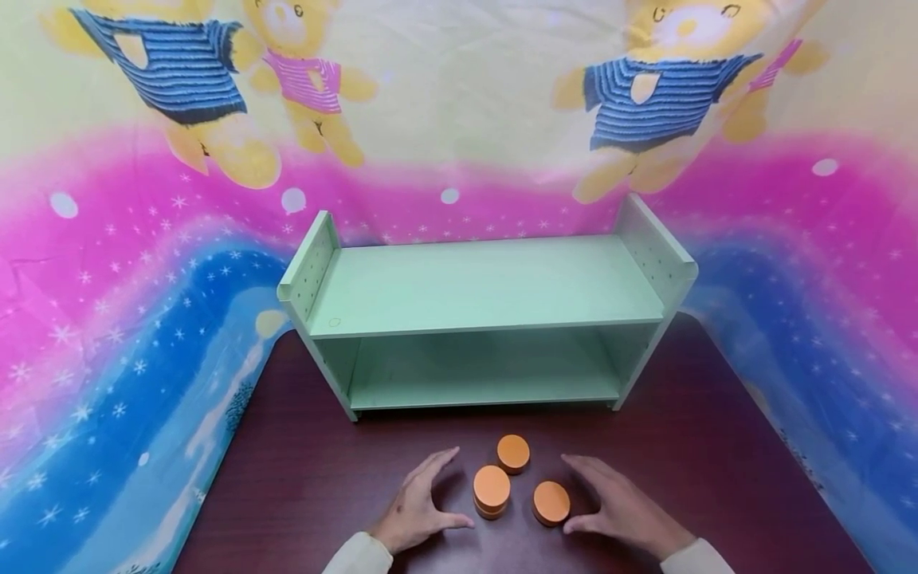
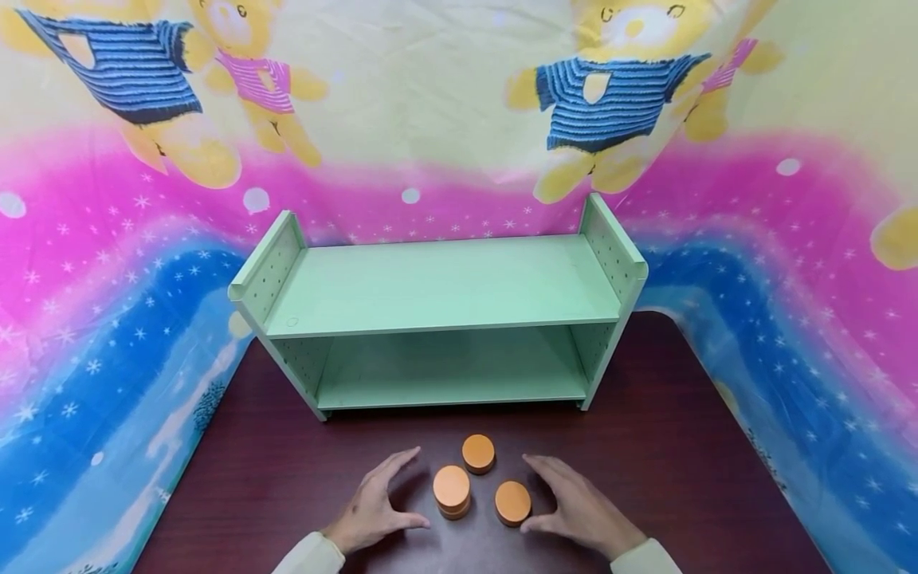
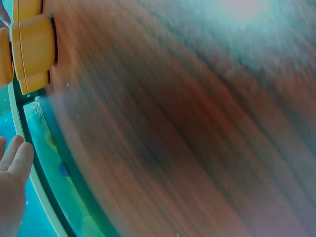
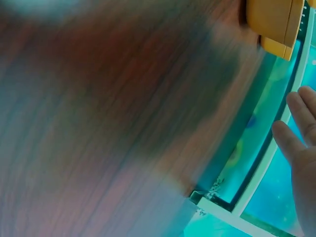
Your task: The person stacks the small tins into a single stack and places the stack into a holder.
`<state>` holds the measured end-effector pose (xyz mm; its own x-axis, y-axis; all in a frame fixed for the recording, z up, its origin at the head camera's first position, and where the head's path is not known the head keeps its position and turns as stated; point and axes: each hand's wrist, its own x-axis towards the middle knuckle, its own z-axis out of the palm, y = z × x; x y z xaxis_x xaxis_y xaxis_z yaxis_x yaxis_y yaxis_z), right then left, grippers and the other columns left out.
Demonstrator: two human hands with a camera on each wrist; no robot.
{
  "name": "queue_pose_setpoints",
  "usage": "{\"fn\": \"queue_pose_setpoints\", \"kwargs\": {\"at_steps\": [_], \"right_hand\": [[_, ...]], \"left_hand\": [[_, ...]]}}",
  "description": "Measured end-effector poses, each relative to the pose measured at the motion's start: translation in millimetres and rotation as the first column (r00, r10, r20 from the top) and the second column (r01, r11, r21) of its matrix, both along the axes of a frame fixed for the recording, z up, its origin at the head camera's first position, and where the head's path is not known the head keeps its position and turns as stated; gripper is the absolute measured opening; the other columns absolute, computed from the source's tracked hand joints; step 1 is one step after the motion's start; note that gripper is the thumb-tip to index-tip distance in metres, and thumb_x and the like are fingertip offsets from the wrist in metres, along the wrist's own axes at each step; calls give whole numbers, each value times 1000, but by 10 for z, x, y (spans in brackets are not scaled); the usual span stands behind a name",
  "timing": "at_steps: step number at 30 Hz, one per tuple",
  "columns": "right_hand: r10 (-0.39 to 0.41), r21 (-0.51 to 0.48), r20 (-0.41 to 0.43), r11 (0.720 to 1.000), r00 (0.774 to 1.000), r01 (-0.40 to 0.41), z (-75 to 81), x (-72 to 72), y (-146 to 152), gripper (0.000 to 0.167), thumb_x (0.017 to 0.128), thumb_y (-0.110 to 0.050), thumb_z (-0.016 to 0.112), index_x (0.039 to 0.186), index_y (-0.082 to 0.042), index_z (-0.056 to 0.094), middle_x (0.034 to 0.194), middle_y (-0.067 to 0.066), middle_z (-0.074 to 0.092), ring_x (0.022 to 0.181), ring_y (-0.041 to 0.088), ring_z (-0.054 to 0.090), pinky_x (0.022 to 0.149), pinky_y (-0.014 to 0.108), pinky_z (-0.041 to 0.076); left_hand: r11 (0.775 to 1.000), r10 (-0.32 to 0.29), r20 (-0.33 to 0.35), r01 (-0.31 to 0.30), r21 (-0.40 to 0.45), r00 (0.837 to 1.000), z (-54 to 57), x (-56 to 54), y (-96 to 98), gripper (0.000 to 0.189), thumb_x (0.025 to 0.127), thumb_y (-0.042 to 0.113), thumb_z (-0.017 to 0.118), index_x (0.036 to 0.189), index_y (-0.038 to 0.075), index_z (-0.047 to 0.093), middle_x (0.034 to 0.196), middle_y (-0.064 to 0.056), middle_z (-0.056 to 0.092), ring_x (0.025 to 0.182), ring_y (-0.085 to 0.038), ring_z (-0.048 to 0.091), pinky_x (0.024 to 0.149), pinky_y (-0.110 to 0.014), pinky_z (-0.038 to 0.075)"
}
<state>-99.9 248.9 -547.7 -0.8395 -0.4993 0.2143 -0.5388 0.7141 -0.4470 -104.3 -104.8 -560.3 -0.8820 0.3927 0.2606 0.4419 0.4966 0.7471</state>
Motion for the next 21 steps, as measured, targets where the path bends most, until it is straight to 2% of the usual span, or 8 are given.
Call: {"fn": "queue_pose_setpoints", "kwargs": {"at_steps": [4, 8, 11, 16, 19, 21], "right_hand": [[16, -23, 36, 1000, 999, -15, -22, -4, -30, 90, 72, -54, 84, 137, 0, 56, 130, 10, 62, 114, 29, 61, 91, 48, 56], [32, -35, 54, 999, 998, -30, -76, -8, -47, 88, 73, -52, 85, 136, 1, 56, 130, 8, 62, 114, 26, 61, 92, 45, 56], [34, -50, 76, 998, 996, -31, -105, -8, -61, 86, 73, -49, 86, 136, 1, 56, 130, 7, 62, 114, 25, 61, 93, 44, 56], [10, -51, 145, 999, 989, -2, -118, -10, -91, 81, 74, -47, 87, 136, -2, 58, 131, 6, 62, 116, 24, 61, 95, 44, 55], [-1, -48, 198, 999, 980, 11, -117, -7, -100, 79, 77, -49, 84, 136, -4, 58, 132, 6, 61, 117, 25, 60, 96, 44, 55], [2, -57, 202, 998, 979, 10, -123, -2, -104, 78, 78, -50, 83, 135, -3, 58, 132, 6, 61, 117, 26, 60, 96, 45, 55]], "left_hand": [[999, -27, 44, 25, 42, 999, -25, 0, 33, 95, 65, 28, 96, 145, 9, 48, 137, -13, 58, 124, -26, 57, 103, -45, 51], [983, -89, 129, 66, 173, 988, -41, 2, 76, 89, 66, 18, 95, 142, 5, 49, 137, -19, 56, 124, -32, 56, 103, -46, 50], [964, -114, 173, 67, 256, 978, -53, 4, 105, 86, 66, 12, 94, 139, 2, 49, 136, -22, 55, 124, -35, 56, 103, -46, 49], [957, -112, 186, 56, 284, 976, -97, -5, 133, 81, 67, 11, 93, 135, -3, 51, 133, -22, 57, 120, -38, 58, 101, -44, 51], [953, -112, 217, 44, 299, 970, -112, -7, 153, 78, 68, 10, 93, 133, -6, 52, 132, -23, 57, 119, -38, 59, 101, -43, 52], [952, -108, 244, 29, 306, 964, -115, -8, 166, 76, 69, 9, 92, 131, -6, 53, 131, -22, 58, 119, -36, 59, 101, -43, 52]]}}
